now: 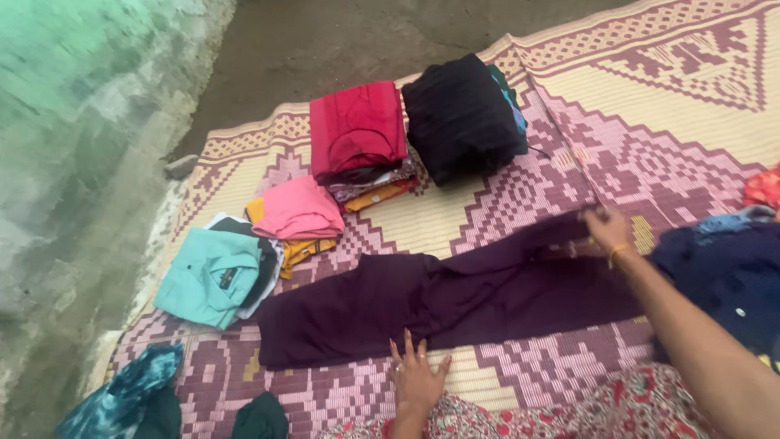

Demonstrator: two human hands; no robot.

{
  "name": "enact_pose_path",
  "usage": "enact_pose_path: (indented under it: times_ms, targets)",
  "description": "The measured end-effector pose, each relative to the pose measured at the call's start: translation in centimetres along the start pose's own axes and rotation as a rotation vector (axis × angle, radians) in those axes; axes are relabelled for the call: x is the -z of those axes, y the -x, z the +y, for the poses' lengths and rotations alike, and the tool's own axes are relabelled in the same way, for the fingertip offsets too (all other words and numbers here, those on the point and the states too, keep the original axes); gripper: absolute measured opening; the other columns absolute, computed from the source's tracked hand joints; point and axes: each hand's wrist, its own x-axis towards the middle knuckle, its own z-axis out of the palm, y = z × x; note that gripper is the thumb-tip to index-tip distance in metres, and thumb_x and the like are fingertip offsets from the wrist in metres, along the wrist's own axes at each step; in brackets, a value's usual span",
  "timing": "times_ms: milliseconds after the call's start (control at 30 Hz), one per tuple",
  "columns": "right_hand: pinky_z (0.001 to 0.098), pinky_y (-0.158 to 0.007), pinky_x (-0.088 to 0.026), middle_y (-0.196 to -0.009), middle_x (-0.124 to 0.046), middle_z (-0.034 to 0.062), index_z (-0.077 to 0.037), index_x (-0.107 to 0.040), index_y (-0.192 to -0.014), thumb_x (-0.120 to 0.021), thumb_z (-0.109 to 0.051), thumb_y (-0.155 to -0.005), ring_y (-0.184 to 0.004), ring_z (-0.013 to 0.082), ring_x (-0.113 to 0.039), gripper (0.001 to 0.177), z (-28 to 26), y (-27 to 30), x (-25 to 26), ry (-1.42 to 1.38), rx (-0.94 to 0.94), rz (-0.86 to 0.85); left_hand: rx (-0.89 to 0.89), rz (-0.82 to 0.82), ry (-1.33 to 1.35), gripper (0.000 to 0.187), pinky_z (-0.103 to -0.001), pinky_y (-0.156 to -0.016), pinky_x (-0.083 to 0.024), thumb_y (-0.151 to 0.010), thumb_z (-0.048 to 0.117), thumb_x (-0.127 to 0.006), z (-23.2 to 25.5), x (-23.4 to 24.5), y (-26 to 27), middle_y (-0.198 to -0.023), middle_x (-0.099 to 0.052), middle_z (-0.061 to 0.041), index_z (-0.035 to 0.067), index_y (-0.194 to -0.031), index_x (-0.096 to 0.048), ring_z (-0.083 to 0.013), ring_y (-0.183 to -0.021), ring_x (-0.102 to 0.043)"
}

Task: The person sits on a patterned mat and folds several garments one by one, including a blue floral top, a black top, a maroon top, and two pairs of jeans. Each item is smoothed, folded into a compact rectangle, and placed into a growing stack.

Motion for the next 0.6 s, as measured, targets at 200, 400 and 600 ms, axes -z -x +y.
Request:
enact_pose_path:
  times_ms: [200, 400, 600]
  targets:
    - [0.0332, -0.056, -0.064, -0.115, -0.06, 0.0101, -0.001, -0.051, -0.136, -0.069, -0.015, -0.087, -0.084, 0.0235, -0.07, 0.054, -5.7, 2.2, 5.3, -0.404, 0.172, 0.025, -0.025, 0.062, 0.0, 0.083, -0.065, -0.123, -0.009, -0.101, 0.067, -0.026, -1.1, -0.6, -0.6, -0.171, 0.0, -0.001, 0.014, -0.164, -0.015, -0.0322, -0.157, 0.006]
    - [0.031, -0.086, -0.062, -0.117, -0.075, 0.0209, 0.007, -0.066, -0.124, -0.074, -0.027, -0.096, -0.102, 0.0263, -0.075, 0.045, -4.8, 4.8, 12.6, -0.194, -0.101, -0.322, -0.194, 0.374, 0.015, 0.065, -0.051, -0.126, -0.012, -0.105, 0.051, -0.03, -3.4, 0.4, -0.4, -0.164, -0.032, -0.003, 0.009, -0.153, -0.038, -0.025, -0.156, -0.014]
    - [0.0475, -0.088, -0.061, -0.114, -0.082, 0.0267, 0.006, -0.072, -0.121, -0.081, -0.039, -0.088, -0.099, 0.0378, -0.077, 0.057, -0.6, 4.3, 15.7, 0.333, -0.049, -0.108, -0.235, 0.388, 0.168, 0.055, -0.051, -0.127, -0.009, -0.105, 0.043, -0.039, -4.6, 2.1, 0.8, -0.159, -0.039, -0.004, 0.01, -0.148, -0.045, -0.022, -0.155, -0.017]
